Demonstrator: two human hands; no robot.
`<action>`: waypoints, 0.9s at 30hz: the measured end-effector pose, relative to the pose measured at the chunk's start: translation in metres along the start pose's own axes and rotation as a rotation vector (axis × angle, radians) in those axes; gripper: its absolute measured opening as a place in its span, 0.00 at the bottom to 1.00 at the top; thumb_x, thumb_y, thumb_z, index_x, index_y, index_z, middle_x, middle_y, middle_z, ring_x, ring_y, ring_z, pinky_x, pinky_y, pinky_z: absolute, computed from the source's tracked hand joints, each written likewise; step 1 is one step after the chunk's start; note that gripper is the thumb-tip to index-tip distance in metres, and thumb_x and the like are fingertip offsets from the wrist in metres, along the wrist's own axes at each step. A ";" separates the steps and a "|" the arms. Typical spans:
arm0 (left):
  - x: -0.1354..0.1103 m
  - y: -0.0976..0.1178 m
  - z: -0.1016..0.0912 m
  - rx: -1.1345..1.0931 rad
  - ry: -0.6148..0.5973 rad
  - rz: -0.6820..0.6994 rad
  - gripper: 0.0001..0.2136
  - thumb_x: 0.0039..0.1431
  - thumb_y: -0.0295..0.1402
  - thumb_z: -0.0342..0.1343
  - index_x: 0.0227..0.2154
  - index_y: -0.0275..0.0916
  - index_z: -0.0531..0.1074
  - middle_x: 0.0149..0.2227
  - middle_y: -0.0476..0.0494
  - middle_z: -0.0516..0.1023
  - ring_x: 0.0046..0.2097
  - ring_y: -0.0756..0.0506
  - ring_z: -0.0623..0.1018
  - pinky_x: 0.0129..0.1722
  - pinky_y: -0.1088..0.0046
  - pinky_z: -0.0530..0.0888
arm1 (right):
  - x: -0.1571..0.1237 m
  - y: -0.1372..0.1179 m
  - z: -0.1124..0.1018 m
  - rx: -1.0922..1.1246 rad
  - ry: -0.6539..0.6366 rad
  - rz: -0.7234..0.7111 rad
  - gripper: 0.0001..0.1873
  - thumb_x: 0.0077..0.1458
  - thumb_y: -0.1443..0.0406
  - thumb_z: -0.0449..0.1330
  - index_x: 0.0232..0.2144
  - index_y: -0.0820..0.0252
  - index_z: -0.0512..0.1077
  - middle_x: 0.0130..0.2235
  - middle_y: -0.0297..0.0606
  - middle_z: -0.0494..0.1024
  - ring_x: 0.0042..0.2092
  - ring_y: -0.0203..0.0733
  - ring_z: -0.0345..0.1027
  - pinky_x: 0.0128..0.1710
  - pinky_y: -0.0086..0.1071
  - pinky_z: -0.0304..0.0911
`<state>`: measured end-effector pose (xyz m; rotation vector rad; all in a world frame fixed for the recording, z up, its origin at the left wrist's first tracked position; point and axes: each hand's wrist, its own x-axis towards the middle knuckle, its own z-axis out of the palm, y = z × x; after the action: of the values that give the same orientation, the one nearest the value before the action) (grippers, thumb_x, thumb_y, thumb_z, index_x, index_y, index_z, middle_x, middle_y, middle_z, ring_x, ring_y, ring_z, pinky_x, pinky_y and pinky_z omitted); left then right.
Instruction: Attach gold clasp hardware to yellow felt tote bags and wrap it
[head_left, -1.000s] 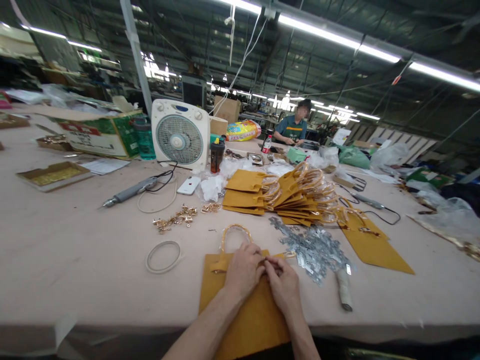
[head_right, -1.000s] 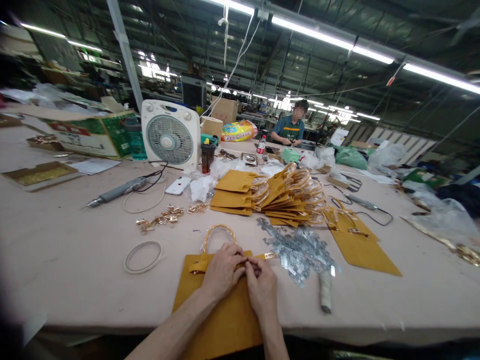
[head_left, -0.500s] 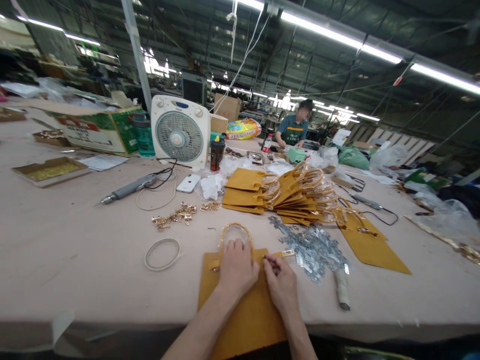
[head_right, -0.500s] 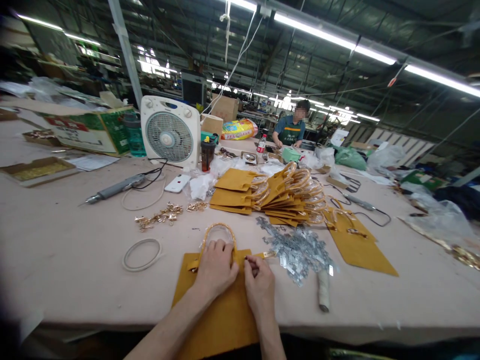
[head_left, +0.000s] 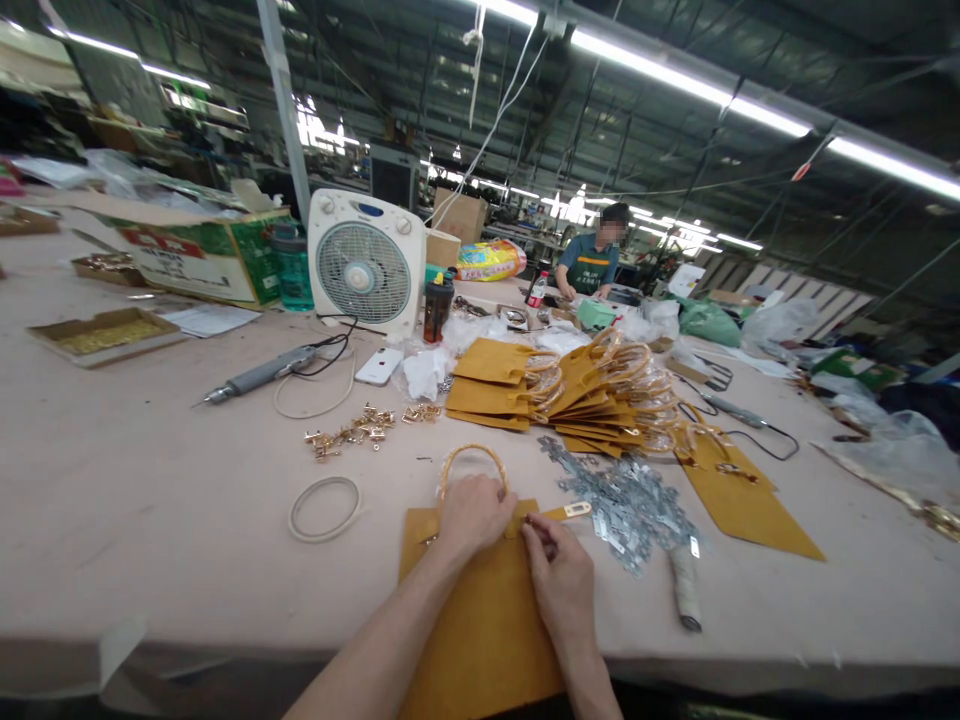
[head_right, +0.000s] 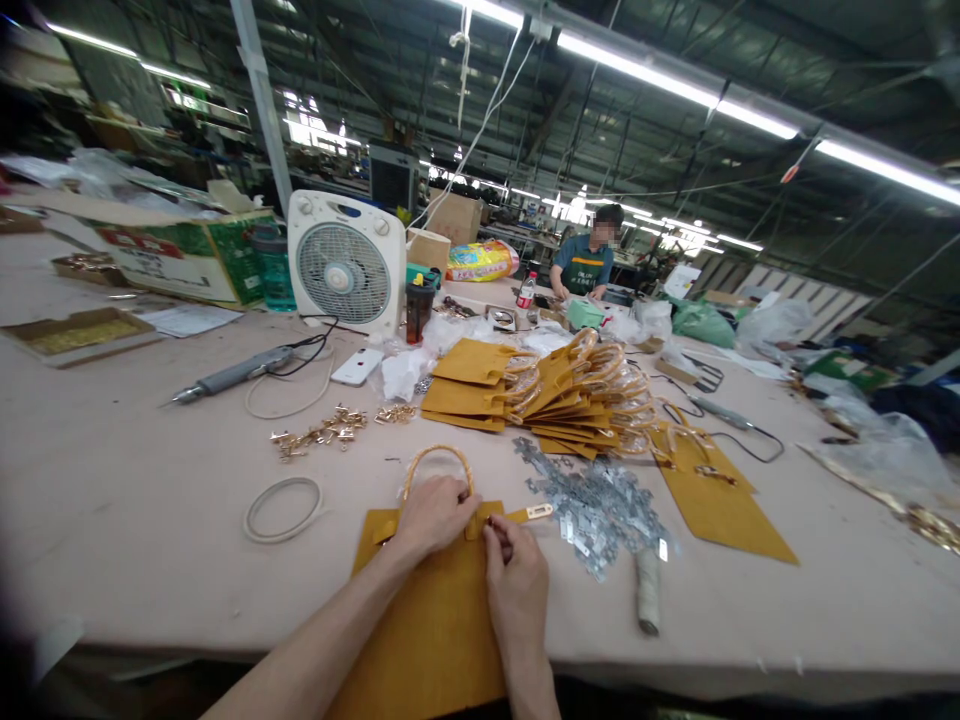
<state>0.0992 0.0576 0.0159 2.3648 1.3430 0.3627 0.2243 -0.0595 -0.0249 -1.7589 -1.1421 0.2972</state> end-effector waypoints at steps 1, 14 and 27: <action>0.000 0.000 -0.001 -0.003 -0.003 -0.005 0.22 0.67 0.45 0.45 0.35 0.40 0.82 0.38 0.36 0.85 0.44 0.37 0.81 0.43 0.63 0.72 | 0.000 -0.001 0.000 -0.014 -0.002 -0.009 0.19 0.63 0.52 0.60 0.46 0.59 0.81 0.42 0.45 0.84 0.38 0.48 0.78 0.42 0.40 0.74; -0.004 -0.001 -0.007 -0.108 0.002 -0.017 0.22 0.68 0.43 0.43 0.33 0.39 0.81 0.40 0.36 0.85 0.45 0.37 0.81 0.45 0.63 0.72 | 0.001 -0.013 0.000 -0.085 -0.046 -0.024 0.18 0.64 0.52 0.58 0.44 0.56 0.80 0.40 0.43 0.81 0.37 0.49 0.76 0.42 0.41 0.72; -0.007 -0.009 -0.022 -0.219 -0.072 0.059 0.21 0.68 0.45 0.47 0.33 0.39 0.81 0.39 0.40 0.83 0.41 0.43 0.80 0.41 0.70 0.73 | -0.002 -0.003 -0.005 0.118 -0.006 0.204 0.45 0.53 0.43 0.66 0.67 0.54 0.62 0.54 0.45 0.79 0.48 0.54 0.78 0.50 0.44 0.73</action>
<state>0.0795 0.0606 0.0308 2.2176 1.1405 0.4147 0.2250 -0.0632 -0.0208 -1.7723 -0.9312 0.4833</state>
